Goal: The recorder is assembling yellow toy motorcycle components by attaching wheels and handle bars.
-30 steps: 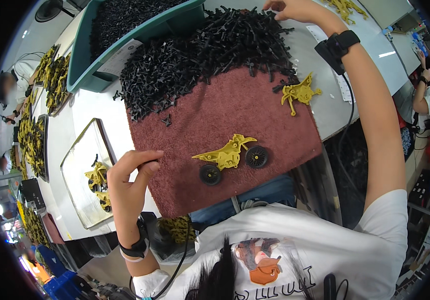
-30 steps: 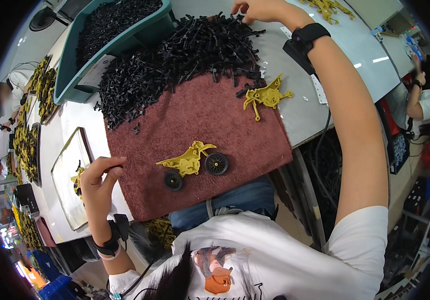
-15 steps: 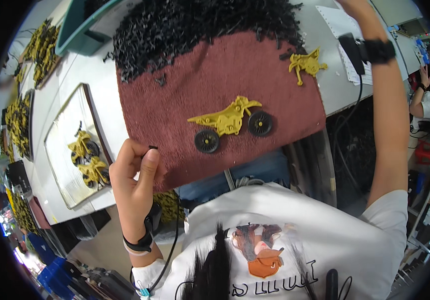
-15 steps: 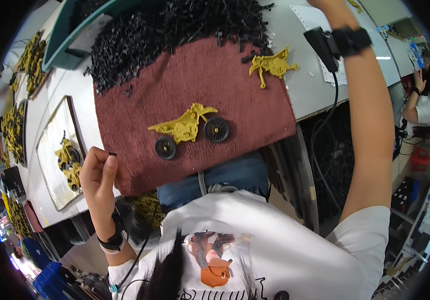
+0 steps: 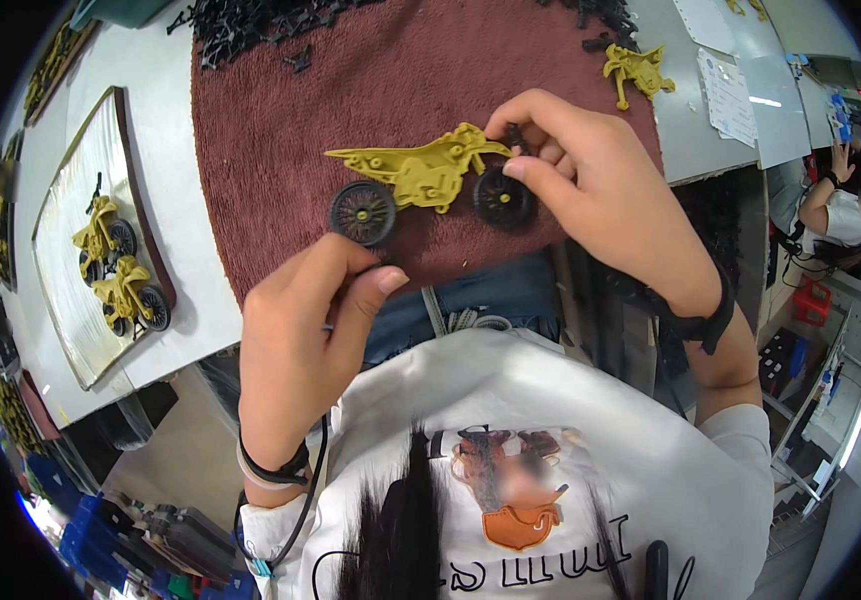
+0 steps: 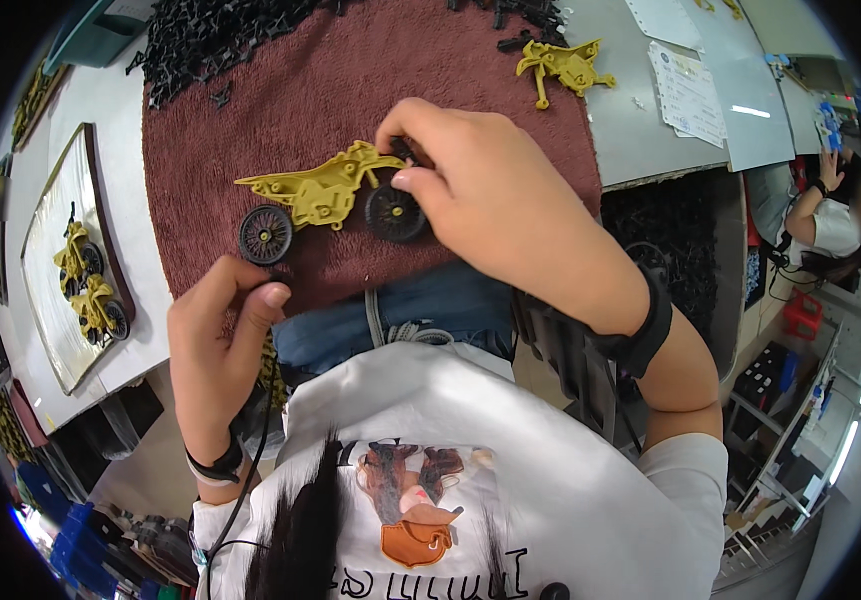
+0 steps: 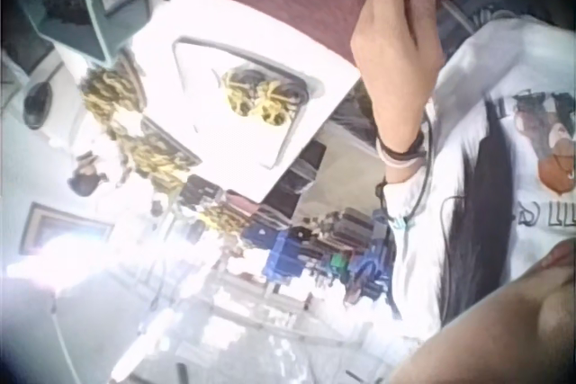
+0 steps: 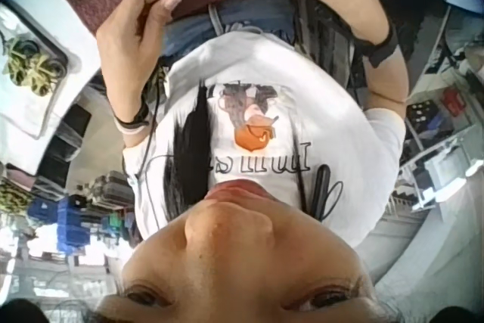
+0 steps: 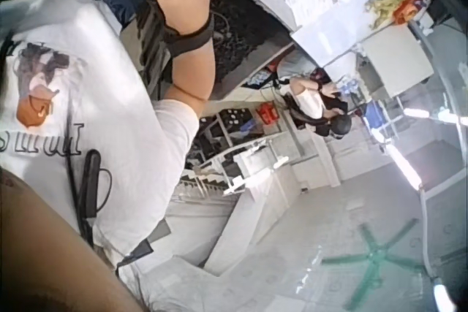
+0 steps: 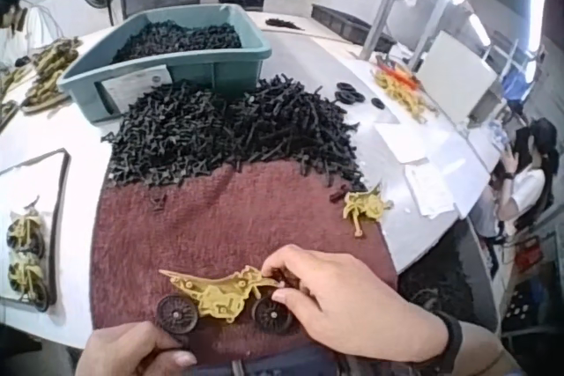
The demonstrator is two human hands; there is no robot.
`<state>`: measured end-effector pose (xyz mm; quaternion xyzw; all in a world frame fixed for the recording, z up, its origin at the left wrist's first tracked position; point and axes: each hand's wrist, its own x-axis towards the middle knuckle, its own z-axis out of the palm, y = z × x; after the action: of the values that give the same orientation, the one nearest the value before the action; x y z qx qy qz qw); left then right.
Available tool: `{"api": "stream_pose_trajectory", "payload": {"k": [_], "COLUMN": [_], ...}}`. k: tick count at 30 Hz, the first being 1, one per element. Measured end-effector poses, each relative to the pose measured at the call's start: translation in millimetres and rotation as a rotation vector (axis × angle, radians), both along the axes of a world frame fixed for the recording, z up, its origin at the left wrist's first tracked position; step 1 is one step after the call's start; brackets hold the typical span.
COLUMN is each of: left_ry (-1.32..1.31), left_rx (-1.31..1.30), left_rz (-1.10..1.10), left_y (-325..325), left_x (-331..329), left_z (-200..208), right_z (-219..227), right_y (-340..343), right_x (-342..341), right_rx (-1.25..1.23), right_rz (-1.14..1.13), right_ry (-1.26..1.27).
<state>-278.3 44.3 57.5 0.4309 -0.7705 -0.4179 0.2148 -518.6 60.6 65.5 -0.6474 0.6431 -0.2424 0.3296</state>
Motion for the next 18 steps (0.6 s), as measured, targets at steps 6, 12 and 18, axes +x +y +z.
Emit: {"api": "stream_pose_trajectory", "payload": {"k": [6, 12, 18], "left_ry": [-0.107, -0.311, -0.399], "left_rx": [-0.291, -0.515, -0.556], "left_rz": [0.061, 0.074, 0.117], "left_y": [2.7, 19.7, 24.0], "left_x": [-9.4, -27.2, -38.3], "left_z": [-11.0, -19.2, -22.4], "right_z": [-2.3, 2.9, 31.9], "right_y": [-4.0, -7.4, -16.6], "right_x": [13.6, 6.5, 13.7], "right_rx": [-0.083, -0.003, 0.047], "right_rz": [0.029, -0.011, -0.011], "right_ry": [-0.049, -0.123, -0.016]}}
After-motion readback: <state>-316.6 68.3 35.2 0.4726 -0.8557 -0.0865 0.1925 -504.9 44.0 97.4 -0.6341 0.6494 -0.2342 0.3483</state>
